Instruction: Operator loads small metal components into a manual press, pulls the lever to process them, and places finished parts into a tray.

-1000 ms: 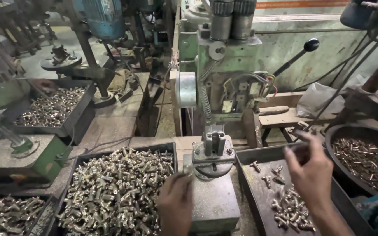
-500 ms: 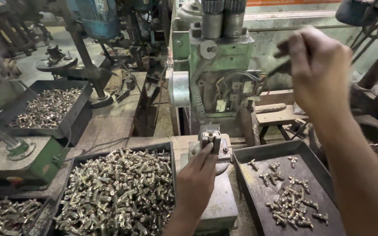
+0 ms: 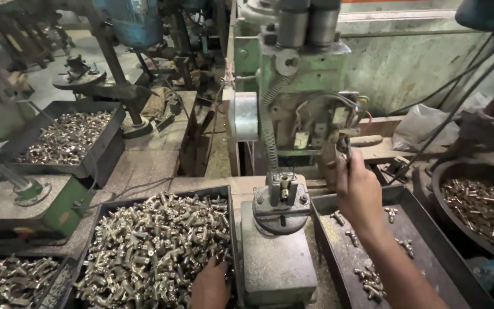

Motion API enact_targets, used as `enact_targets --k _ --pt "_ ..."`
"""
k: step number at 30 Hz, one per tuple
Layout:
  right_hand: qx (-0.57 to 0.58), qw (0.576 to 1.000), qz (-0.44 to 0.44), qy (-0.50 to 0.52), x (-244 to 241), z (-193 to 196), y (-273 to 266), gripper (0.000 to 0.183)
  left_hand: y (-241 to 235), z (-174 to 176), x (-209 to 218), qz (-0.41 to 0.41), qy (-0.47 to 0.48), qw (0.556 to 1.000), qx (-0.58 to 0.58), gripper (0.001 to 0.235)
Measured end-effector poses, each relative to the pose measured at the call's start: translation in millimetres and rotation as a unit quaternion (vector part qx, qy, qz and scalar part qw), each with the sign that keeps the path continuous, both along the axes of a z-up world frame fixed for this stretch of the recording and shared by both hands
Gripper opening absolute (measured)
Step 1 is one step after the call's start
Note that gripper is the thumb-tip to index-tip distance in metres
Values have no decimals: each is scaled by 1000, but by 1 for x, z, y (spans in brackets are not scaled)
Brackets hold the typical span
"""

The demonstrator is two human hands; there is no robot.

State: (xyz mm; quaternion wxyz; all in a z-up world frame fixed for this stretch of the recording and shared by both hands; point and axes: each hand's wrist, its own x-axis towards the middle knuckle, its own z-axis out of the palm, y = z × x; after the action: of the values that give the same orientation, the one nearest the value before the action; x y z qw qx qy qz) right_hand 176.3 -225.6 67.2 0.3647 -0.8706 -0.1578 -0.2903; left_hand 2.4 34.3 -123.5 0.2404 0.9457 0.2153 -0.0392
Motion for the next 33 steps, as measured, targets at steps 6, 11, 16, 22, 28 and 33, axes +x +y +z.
enact_targets --k 6,11,16,22,28,33 --pt "33 999 -11 25 0 -7 1 23 6 -27 -3 -22 -76 997 0 48" --pt "324 935 140 34 -70 -1 -2 25 5 -27 -4 -38 -81 996 29 29" --pt "-55 989 134 -42 -84 10 30 40 17 -48 -4 -37 -331 940 -68 33" --pt "-73 986 119 -96 -77 13 41 36 54 -101 7 366 -314 750 -453 29" --pt "11 988 -3 153 -81 -25 -26 44 45 -41 -9 297 -291 692 -590 49" --pt "115 985 -16 126 -56 -11 -68 34 -31 111 -1 81 -292 799 -520 47"
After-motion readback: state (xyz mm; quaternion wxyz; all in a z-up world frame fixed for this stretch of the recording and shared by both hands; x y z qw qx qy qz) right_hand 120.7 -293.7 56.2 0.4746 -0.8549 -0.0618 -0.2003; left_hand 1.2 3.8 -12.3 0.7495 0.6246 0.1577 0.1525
